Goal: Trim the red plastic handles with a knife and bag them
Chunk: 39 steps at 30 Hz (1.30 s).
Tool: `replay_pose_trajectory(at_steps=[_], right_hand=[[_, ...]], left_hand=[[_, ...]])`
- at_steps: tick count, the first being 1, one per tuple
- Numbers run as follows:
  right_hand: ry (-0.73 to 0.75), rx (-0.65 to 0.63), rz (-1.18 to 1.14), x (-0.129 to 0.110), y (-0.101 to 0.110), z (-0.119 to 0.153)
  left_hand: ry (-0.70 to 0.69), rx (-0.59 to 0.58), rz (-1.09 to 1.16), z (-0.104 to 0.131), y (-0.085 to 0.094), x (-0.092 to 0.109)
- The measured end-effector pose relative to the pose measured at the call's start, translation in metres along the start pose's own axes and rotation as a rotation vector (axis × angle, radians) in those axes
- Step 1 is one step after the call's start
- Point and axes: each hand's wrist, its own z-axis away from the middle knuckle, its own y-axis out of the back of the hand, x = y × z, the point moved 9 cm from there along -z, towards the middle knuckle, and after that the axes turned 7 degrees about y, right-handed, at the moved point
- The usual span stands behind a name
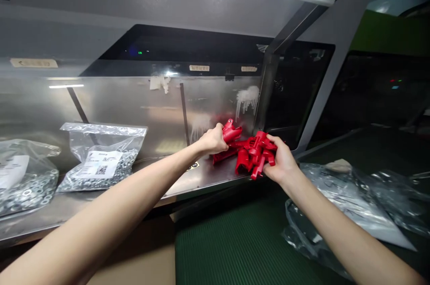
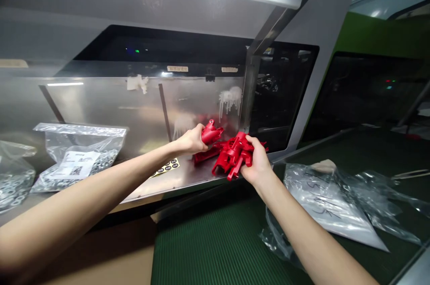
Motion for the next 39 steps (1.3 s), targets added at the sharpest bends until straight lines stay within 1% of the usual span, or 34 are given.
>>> replay_pose_trajectory(at_steps=[1,3,6,9,12,15,20,28,35,39], right_hand=[[-0.009,-0.003,0.009,0.001,-0.001,-0.002],[-0.024,-0.014,0.022,0.002,-0.003,-0.006],[-0.045,-0.037,0.023,0.004,-0.006,-0.01],[-0.059,-0.058,0.009,0.004,-0.008,-0.014],[-0.058,-0.078,-0.006,0.003,-0.009,-0.015],[-0.047,-0.093,-0.021,0.002,-0.011,-0.016],[-0.018,-0.108,-0.047,0.003,-0.016,-0.018],[0.055,-0.089,-0.064,0.008,-0.014,-0.013],[0.051,-0.128,-0.094,0.017,-0.02,-0.01],[0.074,-0.12,-0.117,0.019,-0.018,-0.005]], left_hand=[[-0.002,-0.006,0.038,-0.005,0.001,0.005],[0.003,-0.055,0.102,-0.015,0.0,0.015],[0.016,-0.186,0.174,-0.024,-0.009,0.028],[-0.003,-0.304,0.25,-0.025,-0.019,0.036],[-0.044,-0.369,0.337,-0.023,-0.027,0.04],[-0.066,-0.387,0.405,-0.021,-0.03,0.04],[-0.075,-0.387,0.482,-0.019,-0.029,0.039],[-0.086,-0.441,0.49,-0.016,-0.027,0.041],[-0.138,-0.516,0.506,-0.016,-0.028,0.044],[-0.172,-0.534,0.542,-0.008,-0.029,0.046]])
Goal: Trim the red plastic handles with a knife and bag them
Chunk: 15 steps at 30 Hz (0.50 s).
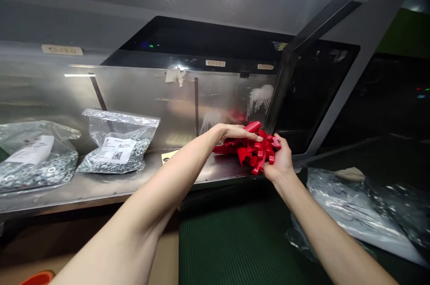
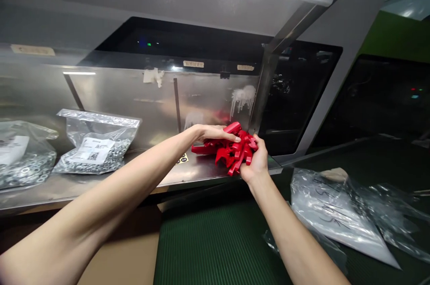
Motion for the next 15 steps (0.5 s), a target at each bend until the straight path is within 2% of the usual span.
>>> replay_pose_trajectory(at_steps=[4,7,15], right_hand=[[0.046,-0.001,-0.02,-0.002,-0.001,0.016],[0.059,-0.021,-0.027,0.0,-0.01,0.033],[0.069,-0.118,0.005,0.028,-0.057,0.094]], left_hand=[[-0.021,0.005,0.023,0.016,-0.007,0.0],[-0.024,0.042,0.021,0.035,-0.007,-0.001],[-0.127,0.095,0.025,0.115,-0.01,0.0]])
